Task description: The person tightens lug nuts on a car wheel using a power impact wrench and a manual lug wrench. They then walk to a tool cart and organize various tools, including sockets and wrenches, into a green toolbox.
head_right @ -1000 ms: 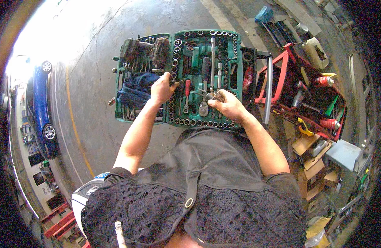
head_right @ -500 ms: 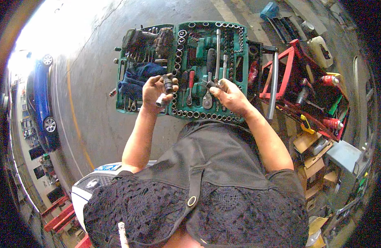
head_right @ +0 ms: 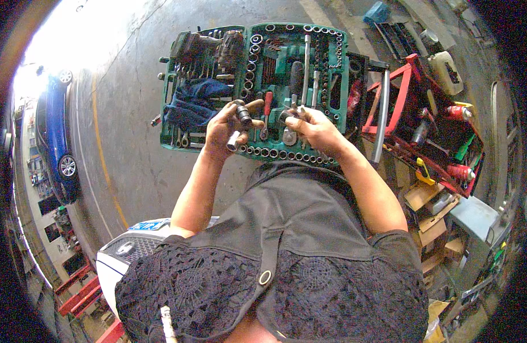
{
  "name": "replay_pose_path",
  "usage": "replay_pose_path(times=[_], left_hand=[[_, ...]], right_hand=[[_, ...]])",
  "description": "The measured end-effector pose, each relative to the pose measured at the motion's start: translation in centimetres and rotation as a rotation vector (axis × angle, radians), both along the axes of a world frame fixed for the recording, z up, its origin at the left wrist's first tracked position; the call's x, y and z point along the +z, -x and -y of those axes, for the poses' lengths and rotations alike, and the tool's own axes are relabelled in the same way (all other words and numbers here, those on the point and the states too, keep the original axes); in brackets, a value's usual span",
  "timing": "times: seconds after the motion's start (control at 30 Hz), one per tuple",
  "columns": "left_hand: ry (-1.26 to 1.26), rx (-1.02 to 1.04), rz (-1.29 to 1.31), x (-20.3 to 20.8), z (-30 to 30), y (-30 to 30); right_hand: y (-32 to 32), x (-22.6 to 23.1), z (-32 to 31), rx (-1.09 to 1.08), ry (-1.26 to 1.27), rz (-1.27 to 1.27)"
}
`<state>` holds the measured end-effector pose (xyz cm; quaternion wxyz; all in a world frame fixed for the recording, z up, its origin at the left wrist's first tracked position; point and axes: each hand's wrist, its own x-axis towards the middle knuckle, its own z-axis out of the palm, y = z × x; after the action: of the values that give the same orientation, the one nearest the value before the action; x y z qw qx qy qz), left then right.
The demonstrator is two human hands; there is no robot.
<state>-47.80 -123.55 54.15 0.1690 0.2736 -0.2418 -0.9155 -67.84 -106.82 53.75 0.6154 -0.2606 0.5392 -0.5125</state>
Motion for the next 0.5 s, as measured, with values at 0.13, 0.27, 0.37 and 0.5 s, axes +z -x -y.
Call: replay_pose_path(times=[0.13, 0.27, 0.37, 0.5], left_hand=[[0.070, 0.115, 0.106, -1.5, 2.0, -2.8], [0.195, 0.161, 0.457, -1.0, 3.6, -4.7], [0.409, 0.058, 0.600, -0.4, 5.4, -3.3], [0.565, -0.059, 0.553, 1.9, 7.1, 0.2]], right_hand=[[1.3, -0.8, -1.7, -0.035, 0.021, -0.037], [2.3, 0.0, -3.4, -0.120, -0.054, -0.017], [3.1, -2.1, -4.6, -0.245, -0.118, 0.011], [3.7, -2.7, -6.0, -0.275, -0.181, 0.010]])
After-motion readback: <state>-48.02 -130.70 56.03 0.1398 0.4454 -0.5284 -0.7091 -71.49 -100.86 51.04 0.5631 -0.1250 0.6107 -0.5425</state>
